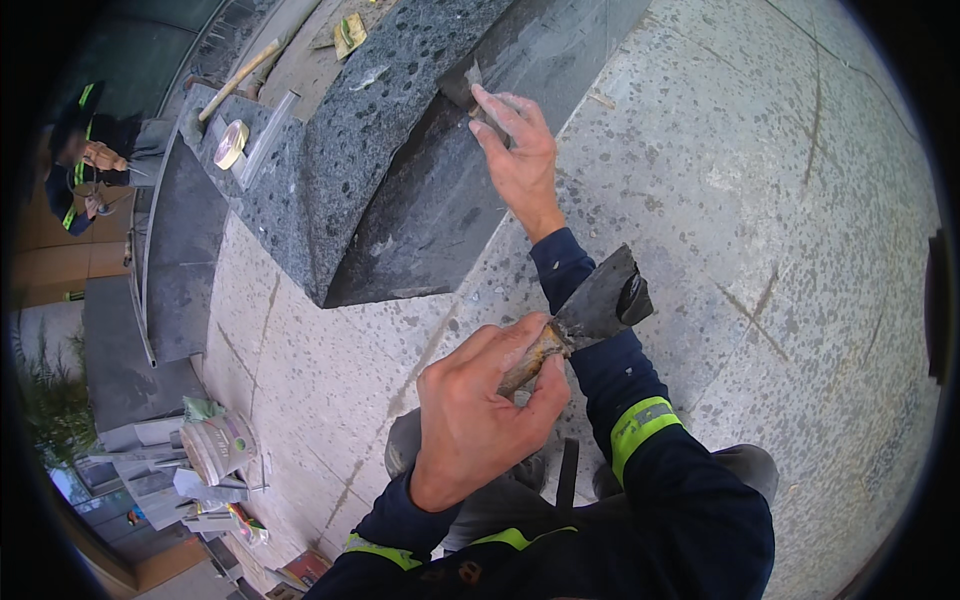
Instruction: The person applies grout to the joints between granite slabs using a small trowel and a larger trowel. They smooth the grout along the edges and corners of the stone structure, then scrape excess material from the trowels onto the floor.
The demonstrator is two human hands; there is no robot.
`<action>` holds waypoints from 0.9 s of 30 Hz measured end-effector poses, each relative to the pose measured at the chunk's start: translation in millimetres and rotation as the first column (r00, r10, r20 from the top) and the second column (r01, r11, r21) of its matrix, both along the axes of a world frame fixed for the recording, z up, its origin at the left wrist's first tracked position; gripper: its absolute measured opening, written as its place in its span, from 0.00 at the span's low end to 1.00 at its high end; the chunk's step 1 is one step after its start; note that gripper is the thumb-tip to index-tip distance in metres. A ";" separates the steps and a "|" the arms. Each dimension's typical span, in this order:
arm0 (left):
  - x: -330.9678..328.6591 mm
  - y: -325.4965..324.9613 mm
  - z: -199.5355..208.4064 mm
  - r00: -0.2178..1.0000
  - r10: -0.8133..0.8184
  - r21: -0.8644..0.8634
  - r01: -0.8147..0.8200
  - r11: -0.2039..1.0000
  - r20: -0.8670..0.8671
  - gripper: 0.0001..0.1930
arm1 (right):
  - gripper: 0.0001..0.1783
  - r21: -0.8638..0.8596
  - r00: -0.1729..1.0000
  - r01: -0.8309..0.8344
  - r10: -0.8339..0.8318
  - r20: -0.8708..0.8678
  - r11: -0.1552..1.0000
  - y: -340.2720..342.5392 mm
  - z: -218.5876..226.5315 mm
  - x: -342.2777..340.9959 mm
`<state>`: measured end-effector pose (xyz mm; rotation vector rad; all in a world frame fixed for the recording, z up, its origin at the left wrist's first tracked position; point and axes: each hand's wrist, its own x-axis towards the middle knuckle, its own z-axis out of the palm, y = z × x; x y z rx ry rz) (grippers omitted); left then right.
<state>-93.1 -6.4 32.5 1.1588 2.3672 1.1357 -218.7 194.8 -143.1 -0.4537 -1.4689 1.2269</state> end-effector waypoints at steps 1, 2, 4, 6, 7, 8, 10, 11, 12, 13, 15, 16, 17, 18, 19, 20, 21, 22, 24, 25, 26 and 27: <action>-0.2 0.5 -0.1 1.000 0.000 0.007 0.000 1.000 -0.001 0.20 | 0.26 0.010 1.000 -0.002 0.002 0.009 1.000 -0.1 -1.4 0.6; -0.1 0.9 0.1 1.000 -0.003 0.030 0.003 1.000 0.000 0.20 | 0.26 0.024 1.000 -0.004 0.004 0.017 1.000 0.3 -3.0 2.1; -0.4 2.0 0.9 1.000 -0.014 0.031 0.015 0.999 -0.021 0.20 | 0.27 0.069 0.999 0.000 -0.002 0.040 0.998 2.6 -5.6 6.7; 0.6 1.7 4.2 1.000 -0.022 -0.003 0.022 1.000 -0.005 0.19 | 0.27 0.128 0.998 0.009 -0.018 0.068 0.992 6.8 -6.4 14.9; 1.7 0.7 7.0 1.000 -0.022 -0.043 0.022 0.999 0.018 0.19 | 0.27 0.122 0.994 -0.015 0.001 0.112 0.992 9.5 -6.1 22.0; 2.7 -0.1 9.1 0.999 -0.018 -0.073 0.021 0.997 0.046 0.19 | 0.27 0.116 0.987 -0.038 0.020 0.157 0.992 11.9 -5.5 31.1; 3.4 0.3 10.1 0.999 -0.023 -0.091 0.026 0.995 0.038 0.19 | 0.27 0.054 0.975 -0.070 0.057 0.216 0.996 14.9 -1.5 42.9; 3.7 0.8 9.5 0.999 -0.021 -0.089 0.024 0.996 0.040 0.19 | 0.27 -0.002 0.970 -0.079 0.077 0.230 0.997 16.1 1.6 46.2; 3.4 1.9 7.6 0.999 -0.032 -0.052 0.032 0.998 0.007 0.19 | 0.28 -0.085 0.958 -0.088 0.108 0.265 0.992 16.9 5.0 48.0; 3.0 3.2 5.1 0.999 -0.038 -0.009 0.038 0.999 -0.023 0.19 | 0.28 -0.071 0.975 -0.081 0.094 0.200 0.994 17.2 8.9 46.5; 3.7 3.7 1.7 0.998 -0.040 0.029 0.041 0.999 -0.049 0.19 | 0.29 -0.094 0.992 -0.078 0.087 0.095 0.993 16.1 16.8 38.7; 4.2 3.2 0.9 0.998 -0.037 0.027 0.039 0.999 -0.047 0.19 | 0.29 -0.098 0.989 -0.075 0.087 0.121 0.992 14.1 19.8 35.5; 4.6 2.4 0.4 0.998 -0.035 0.025 0.037 0.999 -0.044 0.19 | 0.29 -0.095 0.987 -0.078 0.090 0.132 0.992 12.1 22.3 32.8; 4.9 1.4 0.3 0.999 -0.030 0.017 0.031 0.999 -0.040 0.19 | 0.29 -0.089 0.985 -0.080 0.092 0.142 0.993 10.5 24.2 31.5; 5.1 0.3 0.4 0.999 -0.024 0.009 0.024 1.000 -0.036 0.19 | 0.29 -0.058 0.981 -0.060 0.070 0.183 0.997 8.5 25.4 31.9; 5.3 -0.6 0.6 0.999 -0.016 0.001 0.017 1.000 -0.032 0.19 | 0.29 -0.026 0.974 -0.041 0.046 0.223 0.999 6.1 26.1 33.9; 5.1 -1.2 0.7 0.999 -0.014 0.006 0.014 1.000 -0.033 0.19 | 0.29 0.007 0.965 -0.024 0.022 0.263 1.000 3.7 26.8 36.1; 4.9 -1.4 0.4 0.999 -0.012 0.010 0.012 1.000 -0.033 0.19 | 0.29 0.013 0.963 -0.028 0.024 0.269 1.000 1.3 27.4 38.5; 4.1 -1.2 -0.3 0.999 -0.017 0.016 0.017 1.000 -0.038 0.19 | 0.29 0.024 0.959 -0.034 0.026 0.282 0.999 -2.8 28.8 43.2; 3.8 -0.9 -0.7 0.999 -0.023 0.018 0.024 1.000 -0.043 0.19 | 0.29 0.025 0.957 -0.038 0.029 0.289 0.999 -4.6 29.5 45.2; 3.5 -0.7 -1.0 0.998 -0.030 0.020 0.031 0.999 -0.049 0.19 | 0.30 0.027 0.954 -0.043 0.033 0.297 0.999 -6.1 30.2 46.7; 3.6 -0.5 -1.2 0.999 -0.028 0.019 0.029 0.999 -0.046 0.19 | 0.31 0.030 0.952 -0.048 0.037 0.304 0.998 -7.5 30.8 47.8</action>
